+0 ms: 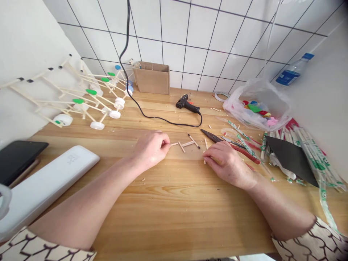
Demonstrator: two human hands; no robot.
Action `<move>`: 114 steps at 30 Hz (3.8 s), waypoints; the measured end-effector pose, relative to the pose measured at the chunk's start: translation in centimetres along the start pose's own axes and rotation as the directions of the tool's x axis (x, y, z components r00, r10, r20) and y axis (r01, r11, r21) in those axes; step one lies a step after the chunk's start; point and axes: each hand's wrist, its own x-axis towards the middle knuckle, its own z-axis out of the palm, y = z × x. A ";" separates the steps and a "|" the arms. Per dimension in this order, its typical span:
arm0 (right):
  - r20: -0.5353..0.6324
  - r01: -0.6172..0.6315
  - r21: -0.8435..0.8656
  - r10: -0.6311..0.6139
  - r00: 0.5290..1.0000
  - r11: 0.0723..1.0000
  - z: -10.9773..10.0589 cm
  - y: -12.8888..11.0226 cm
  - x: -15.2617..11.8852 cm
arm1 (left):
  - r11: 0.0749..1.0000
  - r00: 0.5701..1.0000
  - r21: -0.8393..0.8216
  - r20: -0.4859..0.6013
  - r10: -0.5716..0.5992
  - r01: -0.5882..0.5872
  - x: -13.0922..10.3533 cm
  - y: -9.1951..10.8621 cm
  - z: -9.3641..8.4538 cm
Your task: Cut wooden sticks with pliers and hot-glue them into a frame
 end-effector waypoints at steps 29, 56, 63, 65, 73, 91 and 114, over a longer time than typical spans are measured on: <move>-0.104 -0.040 -0.011 0.039 0.994 0.999 -0.5 1.3 0.0 | 0.999 0.996 0.051 0.092 -0.018 0.013 -0.8 0.4 -0.9; -0.153 -0.235 -0.010 0.231 0.961 0.972 -1.4 -0.6 0.5 | 0.998 0.999 0.064 0.034 -0.001 -0.002 -1.0 0.6 -0.8; -0.206 -0.307 0.156 0.335 0.919 0.939 -1.7 -1.1 0.6 | 0.998 1.000 0.059 0.003 -0.007 0.006 -1.0 0.6 -0.9; -0.202 -0.348 0.190 0.383 0.901 0.918 -1.6 -1.0 0.5 | 0.998 1.000 0.061 -0.006 -0.004 0.004 -1.0 0.6 -0.9; -0.162 -0.365 0.341 0.437 0.885 0.866 -1.0 0.1 0.4 | 0.998 1.000 0.066 -0.031 -0.001 0.003 -1.0 0.6 -0.8; -0.129 -0.390 0.344 0.455 0.881 0.854 -1.8 -0.6 0.8 | 0.996 0.999 0.085 -0.031 -0.021 0.024 -1.0 0.4 -0.7; -0.046 -0.443 0.376 0.494 0.868 0.814 -0.3 0.3 0.2 | 0.997 0.997 0.065 0.065 -0.033 0.029 -0.8 0.2 -0.9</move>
